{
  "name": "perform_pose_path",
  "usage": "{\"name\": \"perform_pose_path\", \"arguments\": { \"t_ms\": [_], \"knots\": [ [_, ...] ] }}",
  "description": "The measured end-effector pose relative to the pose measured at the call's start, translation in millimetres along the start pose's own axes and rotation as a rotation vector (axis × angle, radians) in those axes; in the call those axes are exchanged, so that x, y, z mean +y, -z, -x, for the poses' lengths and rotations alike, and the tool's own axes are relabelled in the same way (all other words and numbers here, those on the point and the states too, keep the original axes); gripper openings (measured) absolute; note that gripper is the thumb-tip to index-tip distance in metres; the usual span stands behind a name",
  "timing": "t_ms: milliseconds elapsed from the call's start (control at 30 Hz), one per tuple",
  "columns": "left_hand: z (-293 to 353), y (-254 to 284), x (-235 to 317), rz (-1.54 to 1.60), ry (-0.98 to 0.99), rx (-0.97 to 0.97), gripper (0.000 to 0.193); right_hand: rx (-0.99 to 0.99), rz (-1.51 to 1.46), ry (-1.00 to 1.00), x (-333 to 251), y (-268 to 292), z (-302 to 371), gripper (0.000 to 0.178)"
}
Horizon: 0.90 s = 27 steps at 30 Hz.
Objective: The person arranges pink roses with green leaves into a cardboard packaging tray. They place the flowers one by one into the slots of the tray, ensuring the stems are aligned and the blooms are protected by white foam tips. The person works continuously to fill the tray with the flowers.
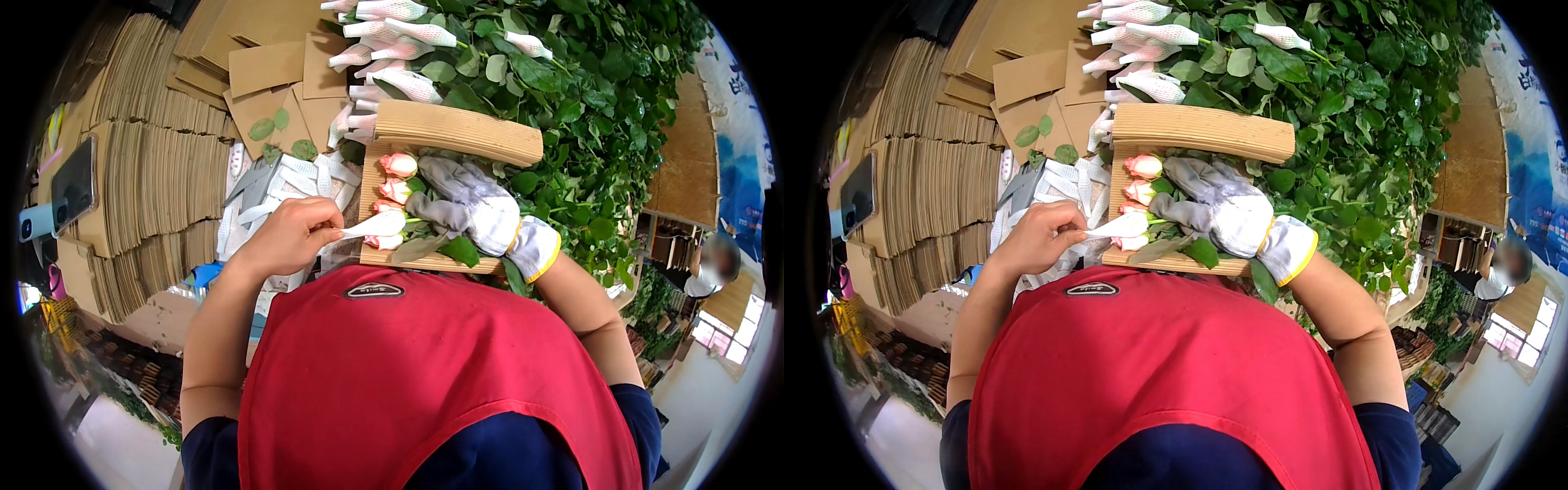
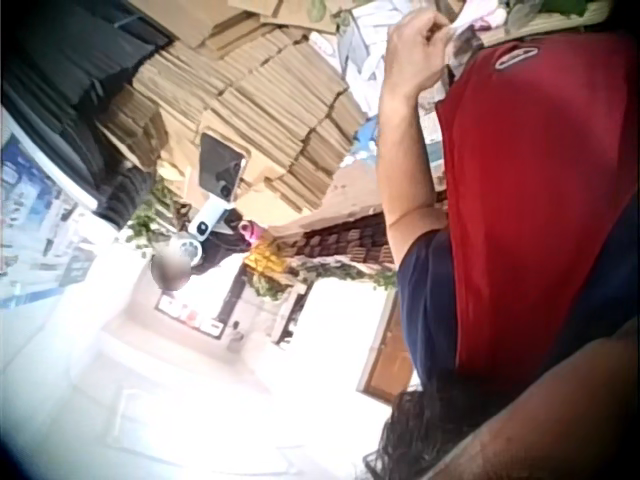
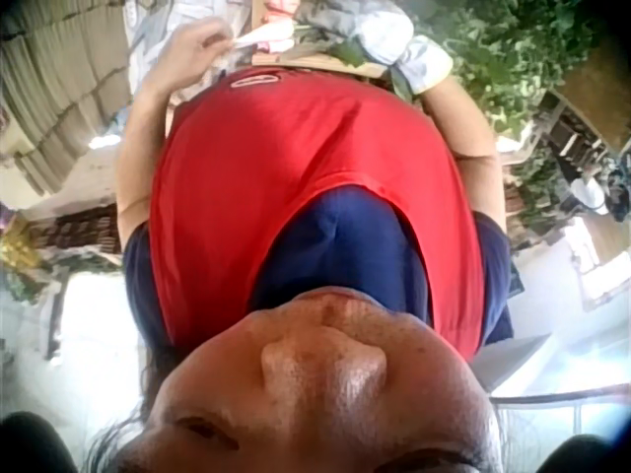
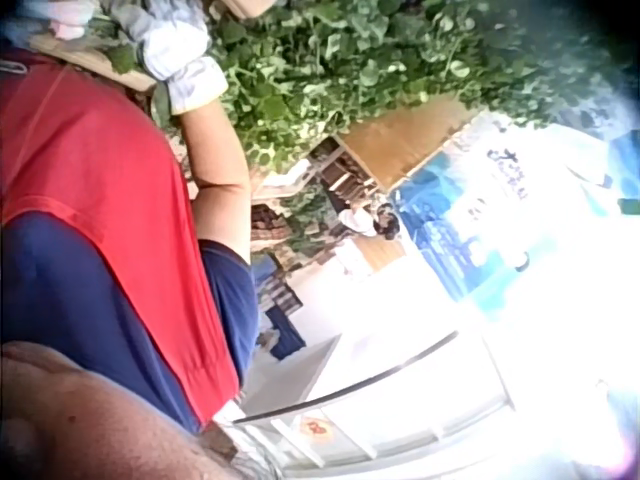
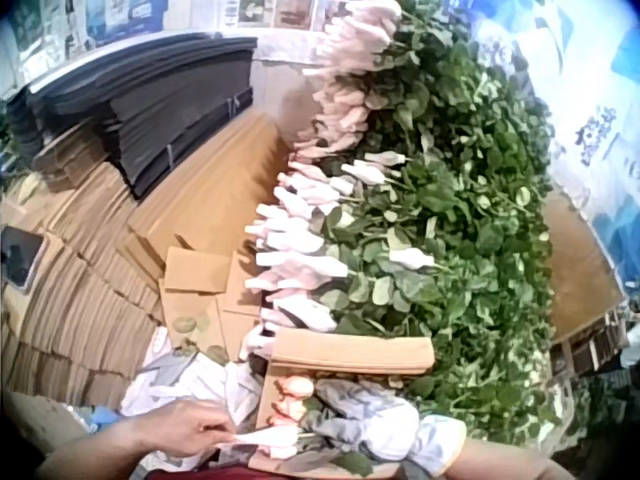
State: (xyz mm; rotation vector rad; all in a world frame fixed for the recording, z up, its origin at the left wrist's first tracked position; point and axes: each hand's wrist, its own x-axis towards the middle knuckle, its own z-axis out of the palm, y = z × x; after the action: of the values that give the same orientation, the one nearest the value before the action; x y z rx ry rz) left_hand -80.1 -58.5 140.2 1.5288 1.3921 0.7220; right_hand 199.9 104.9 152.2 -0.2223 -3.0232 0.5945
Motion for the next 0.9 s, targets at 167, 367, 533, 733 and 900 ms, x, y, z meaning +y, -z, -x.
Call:
{"name": "perform_pose_path", "arguments": {
  "t_ms": [167,367,533,733,900],
  "knots": [
    [5,12,-2,-0.041,0.131,-0.072,0.014,0.032,-0.003,0.026,4,-6,2,0.043],
    [29,57,3,-0.484,0.353,-0.140,0.031,0.098,-0.022,0.039,5,-2,5,0.044],
    [-26,12,15,-0.067,-0.092,-0.157,0.071,0.051,0.024,0.063,3,5,1,0.046],
    [-48,-26,-12,-0.254,-0.192,-0.118,0.064,-0.033,-0.090,0.043,1,41,13,0.040],
    [-42,-54,-20,-0.339,-0.261,0.074,0.053,-0.098,-0.259,-0.015,-6,67,16,0.025]
  ]
}}
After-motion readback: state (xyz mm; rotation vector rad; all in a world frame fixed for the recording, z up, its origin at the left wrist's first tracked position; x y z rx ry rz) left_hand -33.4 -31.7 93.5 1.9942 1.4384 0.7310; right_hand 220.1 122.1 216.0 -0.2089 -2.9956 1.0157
